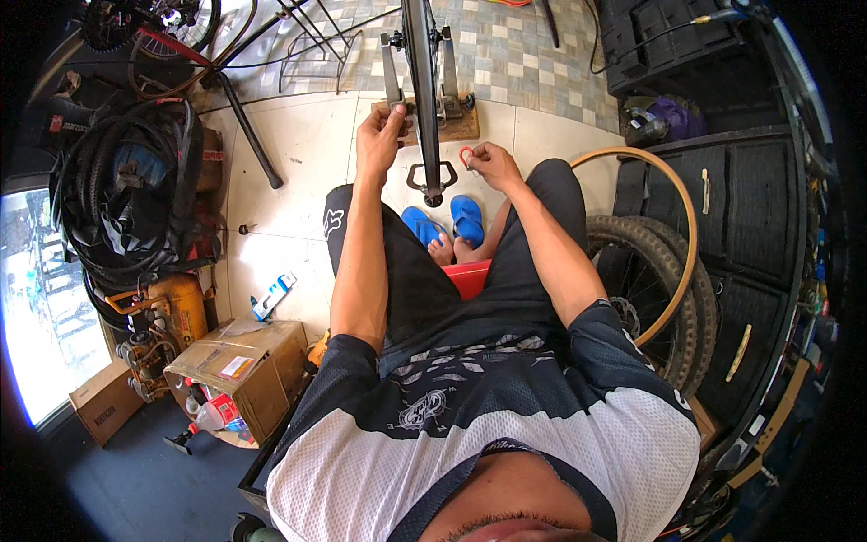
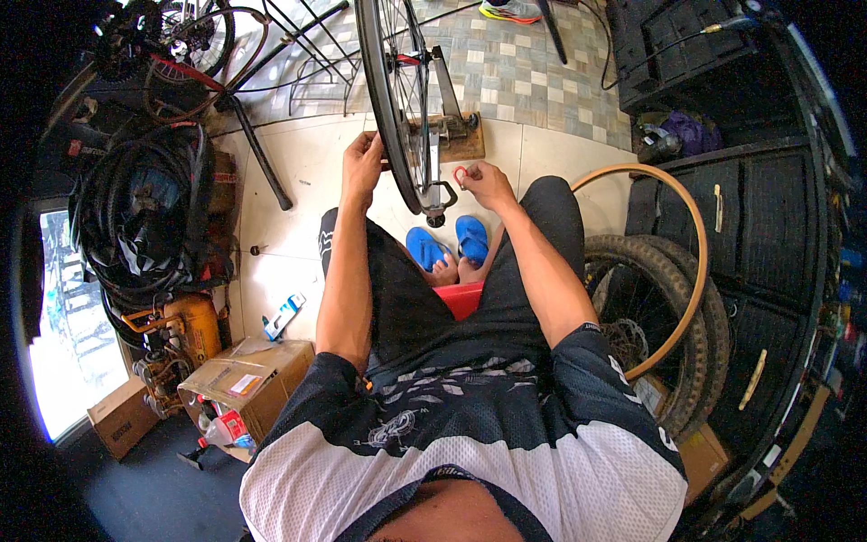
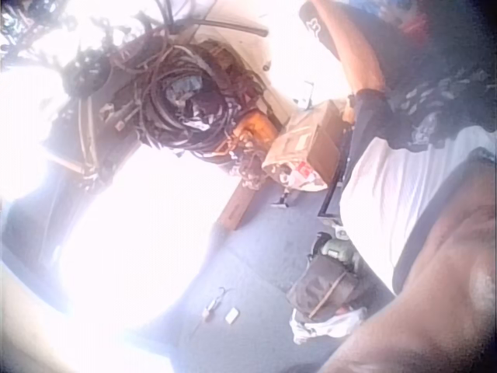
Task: The person sits on a low stool and works on a bicycle wheel mounted on a truing stand. They repeatedly adjust the wheel's position, spin it to check alignment, and use a tool to tighten or loosen the spokes. The person removes the wheel from the stand, inspects it, and then remounts it to continue adjustments.
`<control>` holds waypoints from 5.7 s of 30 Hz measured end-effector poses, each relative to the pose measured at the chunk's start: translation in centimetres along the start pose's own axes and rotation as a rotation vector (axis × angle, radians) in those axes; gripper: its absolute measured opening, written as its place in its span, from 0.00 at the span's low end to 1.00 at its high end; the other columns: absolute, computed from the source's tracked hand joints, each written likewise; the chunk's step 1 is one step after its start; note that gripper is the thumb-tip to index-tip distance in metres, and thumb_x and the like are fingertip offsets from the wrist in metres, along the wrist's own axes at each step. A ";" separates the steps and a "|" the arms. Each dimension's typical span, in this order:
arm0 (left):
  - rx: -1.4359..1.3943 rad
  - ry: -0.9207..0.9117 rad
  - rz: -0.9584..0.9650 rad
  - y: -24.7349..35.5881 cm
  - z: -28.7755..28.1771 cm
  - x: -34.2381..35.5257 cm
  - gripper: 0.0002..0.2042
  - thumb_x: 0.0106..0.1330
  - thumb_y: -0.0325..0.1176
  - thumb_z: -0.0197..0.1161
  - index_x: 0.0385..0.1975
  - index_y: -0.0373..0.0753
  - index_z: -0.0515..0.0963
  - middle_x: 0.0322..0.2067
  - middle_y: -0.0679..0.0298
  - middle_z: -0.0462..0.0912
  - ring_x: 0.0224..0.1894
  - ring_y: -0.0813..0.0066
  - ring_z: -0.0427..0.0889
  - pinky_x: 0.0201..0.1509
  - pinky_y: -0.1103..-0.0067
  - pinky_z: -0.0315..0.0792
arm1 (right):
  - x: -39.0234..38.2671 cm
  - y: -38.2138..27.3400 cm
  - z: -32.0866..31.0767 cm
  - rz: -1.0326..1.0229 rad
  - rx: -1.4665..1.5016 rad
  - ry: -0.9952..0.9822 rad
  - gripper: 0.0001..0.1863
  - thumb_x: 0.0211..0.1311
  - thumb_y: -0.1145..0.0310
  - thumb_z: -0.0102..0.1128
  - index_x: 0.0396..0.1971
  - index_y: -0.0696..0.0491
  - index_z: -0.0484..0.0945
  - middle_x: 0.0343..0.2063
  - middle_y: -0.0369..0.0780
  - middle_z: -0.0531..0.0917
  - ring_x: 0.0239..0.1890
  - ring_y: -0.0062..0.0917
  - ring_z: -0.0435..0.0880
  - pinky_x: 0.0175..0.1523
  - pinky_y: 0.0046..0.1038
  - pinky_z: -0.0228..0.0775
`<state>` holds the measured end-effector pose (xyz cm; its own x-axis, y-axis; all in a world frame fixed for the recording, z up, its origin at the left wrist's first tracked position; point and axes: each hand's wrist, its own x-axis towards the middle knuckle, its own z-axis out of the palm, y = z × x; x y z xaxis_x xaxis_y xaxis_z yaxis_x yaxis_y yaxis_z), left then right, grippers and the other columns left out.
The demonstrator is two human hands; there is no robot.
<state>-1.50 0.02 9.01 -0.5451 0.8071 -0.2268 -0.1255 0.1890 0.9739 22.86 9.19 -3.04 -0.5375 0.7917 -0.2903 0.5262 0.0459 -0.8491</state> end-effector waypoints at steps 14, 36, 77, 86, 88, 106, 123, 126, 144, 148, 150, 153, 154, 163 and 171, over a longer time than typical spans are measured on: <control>0.032 0.000 -0.020 0.0 0.2 0.7 0.19 0.70 0.49 0.65 0.36 0.34 0.83 0.30 0.63 0.86 0.31 0.80 0.82 0.33 0.80 0.74 | 0.8 -0.1 -0.5 0.000 -0.028 0.012 0.14 0.63 0.63 0.68 0.38 0.60 0.81 0.27 0.38 0.85 0.27 0.20 0.82 0.34 0.24 0.73; 0.051 0.004 -0.022 -0.7 0.0 0.7 0.18 0.71 0.47 0.65 0.35 0.34 0.82 0.29 0.63 0.86 0.30 0.80 0.81 0.33 0.80 0.73 | 0.9 0.2 -0.3 -0.003 -0.024 0.019 0.14 0.62 0.63 0.68 0.38 0.60 0.80 0.27 0.39 0.86 0.27 0.19 0.83 0.33 0.24 0.74; -0.106 0.079 0.134 2.6 0.7 -0.1 0.19 0.77 0.43 0.57 0.51 0.31 0.79 0.43 0.59 0.85 0.41 0.73 0.83 0.44 0.74 0.79 | 0.5 -1.0 -1.5 -0.028 0.088 0.108 0.14 0.65 0.64 0.64 0.42 0.59 0.80 0.29 0.38 0.85 0.29 0.20 0.82 0.34 0.24 0.74; 0.187 0.075 0.488 15.5 5.3 -7.2 0.36 0.64 0.47 0.70 0.65 0.30 0.67 0.56 0.47 0.79 0.55 0.57 0.81 0.58 0.68 0.75 | -7.1 -8.0 -11.3 0.069 0.709 0.224 0.12 0.74 0.70 0.50 0.52 0.54 0.76 0.35 0.36 0.81 0.31 0.19 0.80 0.35 0.25 0.73; 0.456 0.172 0.592 14.7 6.9 -7.1 0.36 0.63 0.41 0.70 0.66 0.29 0.63 0.58 0.41 0.73 0.58 0.46 0.77 0.62 0.62 0.71 | -10.8 -8.1 -14.7 0.001 0.617 0.305 0.10 0.73 0.71 0.53 0.50 0.56 0.76 0.35 0.37 0.84 0.33 0.19 0.82 0.36 0.23 0.73; 0.363 0.187 0.612 15.8 9.4 -4.5 0.27 0.65 0.28 0.63 0.63 0.30 0.66 0.42 0.44 0.82 0.41 0.48 0.82 0.48 0.61 0.75 | -46.6 -7.2 -52.2 0.229 -1.234 1.713 0.12 0.66 0.57 0.64 0.44 0.45 0.84 0.41 0.43 0.81 0.49 0.42 0.79 0.52 0.43 0.72; 0.478 -0.085 0.554 21.6 -10.6 4.0 0.15 0.65 0.31 0.69 0.49 0.36 0.76 0.23 0.71 0.77 0.19 0.83 0.71 0.21 0.81 0.65 | -46.8 -4.6 -53.4 0.748 -1.414 1.260 0.37 0.72 0.32 0.39 0.61 0.45 0.80 0.61 0.46 0.77 0.62 0.45 0.74 0.64 0.50 0.69; 0.467 -0.111 0.515 22.0 -14.0 3.4 0.16 0.66 0.31 0.68 0.51 0.37 0.76 0.24 0.72 0.79 0.21 0.85 0.70 0.23 0.84 0.64 | -46.6 -5.0 -53.5 0.896 -1.482 1.218 0.43 0.67 0.25 0.38 0.68 0.42 0.72 0.64 0.46 0.74 0.66 0.46 0.71 0.65 0.53 0.67; 0.476 -0.043 0.483 20.8 -17.3 2.5 0.18 0.67 0.26 0.66 0.56 0.36 0.73 0.29 0.68 0.82 0.20 0.85 0.71 0.22 0.83 0.65 | -45.5 -0.7 -57.5 0.861 -1.474 1.450 0.50 0.59 0.18 0.38 0.72 0.37 0.65 0.69 0.44 0.69 0.70 0.46 0.65 0.70 0.57 0.55; 0.417 -0.008 0.452 20.6 -17.5 2.5 0.16 0.66 0.26 0.66 0.53 0.38 0.74 0.30 0.68 0.82 0.20 0.85 0.71 0.22 0.84 0.65 | -45.0 -0.1 -57.8 0.784 -1.520 1.524 0.50 0.59 0.18 0.39 0.70 0.39 0.69 0.65 0.46 0.74 0.65 0.46 0.72 0.67 0.56 0.61; 0.419 -0.037 0.475 20.8 -15.9 1.6 0.14 0.66 0.27 0.66 0.50 0.38 0.75 0.28 0.70 0.79 0.20 0.85 0.71 0.22 0.84 0.64 | -45.9 -0.4 -58.1 0.768 -1.550 1.562 0.49 0.59 0.19 0.40 0.67 0.42 0.74 0.61 0.47 0.78 0.63 0.46 0.75 0.66 0.54 0.64; 0.391 -0.047 0.521 19.4 -16.0 2.8 0.13 0.66 0.27 0.67 0.48 0.37 0.75 0.25 0.72 0.76 0.20 0.85 0.71 0.22 0.83 0.64 | -47.2 -1.7 -60.3 0.522 -1.595 1.683 0.49 0.60 0.20 0.42 0.65 0.45 0.76 0.60 0.47 0.79 0.62 0.46 0.76 0.66 0.52 0.65; 0.318 -0.031 0.485 19.5 -15.9 2.3 0.12 0.66 0.27 0.66 0.47 0.36 0.75 0.24 0.72 0.75 0.19 0.85 0.70 0.22 0.83 0.64 | -45.3 -1.6 -59.3 0.520 -1.570 1.600 0.45 0.63 0.25 0.46 0.63 0.48 0.77 0.59 0.47 0.80 0.62 0.45 0.77 0.65 0.49 0.67; 0.444 0.031 0.447 20.9 -17.9 0.9 0.16 0.67 0.26 0.67 0.54 0.38 0.76 0.31 0.72 0.82 0.25 0.87 0.74 0.28 0.86 0.66 | -29.0 -12.7 -45.9 -0.244 -1.217 1.302 0.29 0.67 0.45 0.63 0.59 0.49 0.79 0.57 0.45 0.81 0.61 0.42 0.76 0.65 0.45 0.65; 0.370 0.143 0.424 21.0 -19.7 -0.6 0.13 0.66 0.27 0.68 0.47 0.38 0.76 0.25 0.71 0.79 0.19 0.86 0.71 0.21 0.83 0.64 | -23.3 -15.2 -38.9 -0.368 -1.100 1.051 0.28 0.66 0.47 0.63 0.60 0.48 0.77 0.56 0.43 0.79 0.63 0.39 0.71 0.67 0.43 0.60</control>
<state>-20.15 -7.48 29.64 -0.5947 0.7760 0.2105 0.4122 0.0695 0.9085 52.99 13.74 33.83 -0.3031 0.6702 0.6775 0.9313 0.3589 0.0616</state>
